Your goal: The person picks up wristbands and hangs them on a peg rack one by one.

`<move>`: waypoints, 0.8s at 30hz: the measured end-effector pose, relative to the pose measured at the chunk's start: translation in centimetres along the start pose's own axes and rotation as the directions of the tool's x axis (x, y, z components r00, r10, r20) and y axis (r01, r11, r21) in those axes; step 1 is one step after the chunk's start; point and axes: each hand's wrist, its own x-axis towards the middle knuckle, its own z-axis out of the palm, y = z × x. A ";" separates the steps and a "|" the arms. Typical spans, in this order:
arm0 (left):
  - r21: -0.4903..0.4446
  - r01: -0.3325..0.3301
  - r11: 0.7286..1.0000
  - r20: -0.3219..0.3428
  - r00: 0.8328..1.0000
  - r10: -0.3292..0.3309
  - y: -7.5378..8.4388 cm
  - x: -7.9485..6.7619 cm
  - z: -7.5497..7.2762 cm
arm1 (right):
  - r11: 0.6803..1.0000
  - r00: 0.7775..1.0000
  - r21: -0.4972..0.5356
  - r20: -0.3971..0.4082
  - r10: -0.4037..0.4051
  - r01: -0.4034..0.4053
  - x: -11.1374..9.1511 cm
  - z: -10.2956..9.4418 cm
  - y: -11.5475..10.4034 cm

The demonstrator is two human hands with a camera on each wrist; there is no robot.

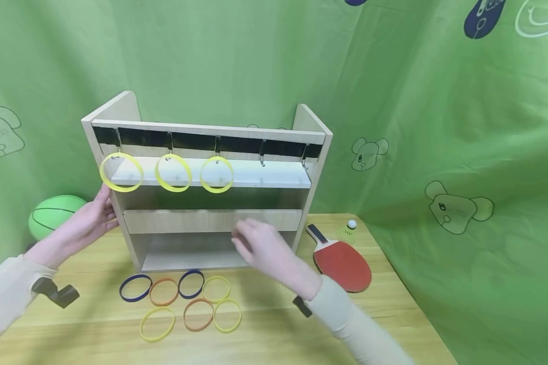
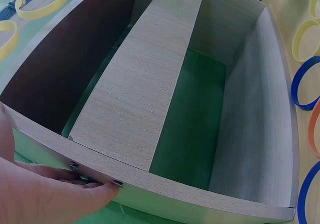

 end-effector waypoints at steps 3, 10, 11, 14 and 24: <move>0.001 0.002 1.000 -0.001 1.000 -0.002 0.1 0.0 0.0 | 0.999 0.997 0.012 0.068 0.040 -0.041 -2.2 2.4 0.1; -0.001 0.005 1.000 0.000 1.000 -0.005 0.1 0.0 0.1 | 0.985 0.965 0.085 0.227 0.129 -0.151 -6.4 7.1 0.2; 0.000 0.005 1.000 0.001 1.000 -0.005 0.1 0.0 0.1 | 0.981 0.957 0.093 0.252 0.144 -0.172 -6.8 7.6 0.2; -0.003 0.004 1.000 -0.001 1.000 -0.004 0.1 0.0 0.1 | 0.975 0.938 0.091 0.304 0.168 -0.204 -7.8 8.7 0.2; -0.008 0.003 1.000 -0.002 1.000 -0.003 0.1 0.0 0.1 | 0.971 0.919 0.065 0.343 0.195 -0.230 -9.2 10.6 0.9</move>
